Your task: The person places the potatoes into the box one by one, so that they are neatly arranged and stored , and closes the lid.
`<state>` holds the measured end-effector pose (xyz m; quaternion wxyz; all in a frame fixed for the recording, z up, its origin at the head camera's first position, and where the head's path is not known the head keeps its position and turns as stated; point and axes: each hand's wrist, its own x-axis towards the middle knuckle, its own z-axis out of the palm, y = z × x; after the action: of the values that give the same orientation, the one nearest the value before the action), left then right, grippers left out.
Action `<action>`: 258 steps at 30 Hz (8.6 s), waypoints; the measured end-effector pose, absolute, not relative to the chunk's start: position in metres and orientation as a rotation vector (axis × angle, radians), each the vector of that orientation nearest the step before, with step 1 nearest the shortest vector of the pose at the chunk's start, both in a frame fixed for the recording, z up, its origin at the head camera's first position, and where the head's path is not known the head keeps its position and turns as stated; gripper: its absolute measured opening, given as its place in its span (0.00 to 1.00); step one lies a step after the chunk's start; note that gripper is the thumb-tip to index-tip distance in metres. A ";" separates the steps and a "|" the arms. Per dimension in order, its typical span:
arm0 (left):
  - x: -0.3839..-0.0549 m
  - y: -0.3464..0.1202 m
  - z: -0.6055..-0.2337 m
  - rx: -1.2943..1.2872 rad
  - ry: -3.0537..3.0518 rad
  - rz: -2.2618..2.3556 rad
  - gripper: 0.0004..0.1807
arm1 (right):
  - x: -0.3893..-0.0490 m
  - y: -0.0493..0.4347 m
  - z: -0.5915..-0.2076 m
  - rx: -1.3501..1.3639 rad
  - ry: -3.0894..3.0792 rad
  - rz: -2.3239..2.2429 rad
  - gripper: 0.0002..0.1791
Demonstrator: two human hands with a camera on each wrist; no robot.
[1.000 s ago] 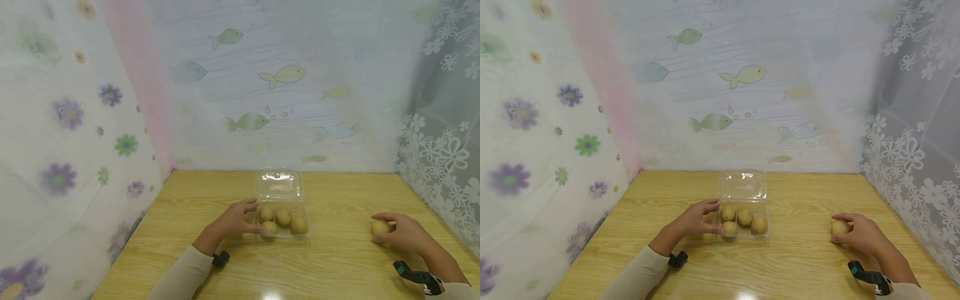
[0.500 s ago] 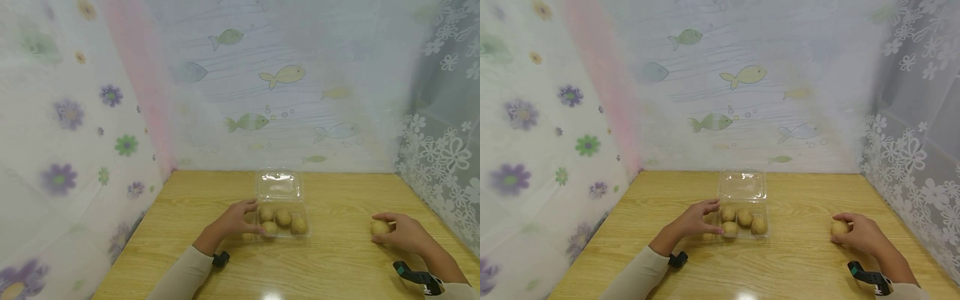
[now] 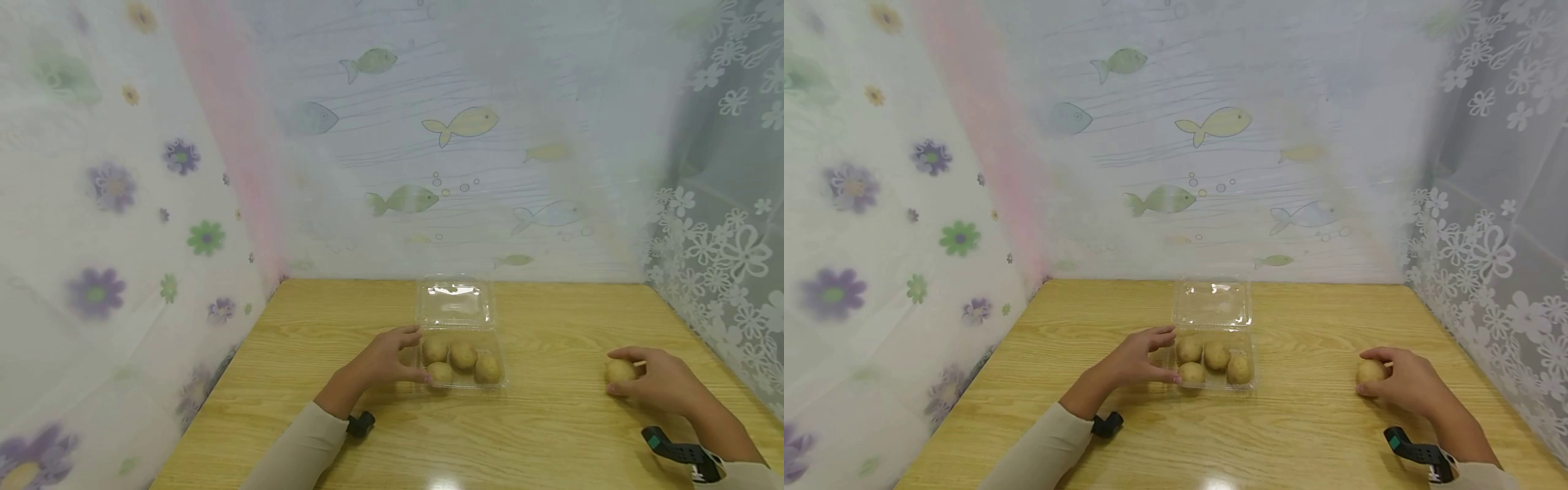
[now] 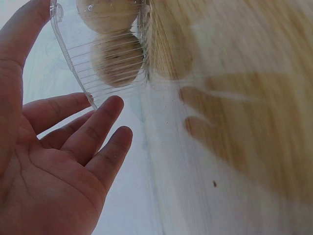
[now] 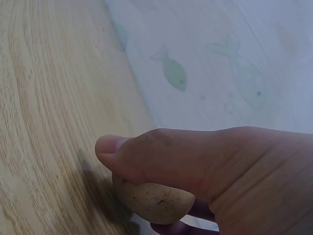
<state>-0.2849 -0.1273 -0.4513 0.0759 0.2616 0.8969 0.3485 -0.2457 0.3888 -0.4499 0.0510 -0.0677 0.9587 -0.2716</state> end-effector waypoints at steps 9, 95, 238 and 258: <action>-0.286 -0.127 -0.452 0.782 2.698 1.031 0.58 | -0.246 0.387 -0.446 -0.187 2.932 -0.805 0.47; -0.286 -0.128 -0.454 0.785 2.715 1.026 0.59 | -0.272 0.291 -0.394 -0.522 3.109 -1.008 0.38; -0.286 -0.126 -0.453 0.797 2.718 1.045 0.57 | -0.287 0.192 -0.465 -1.149 3.398 -1.162 0.08; -0.288 -0.126 -0.456 0.803 2.717 1.062 0.59 | -0.286 0.192 -0.464 -1.054 3.396 -1.102 0.09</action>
<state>-0.2878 -0.1264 -0.4563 0.0581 0.2648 0.8965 0.3503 -0.2856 0.1915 -0.4638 -0.2865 -0.2711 0.8741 -0.2835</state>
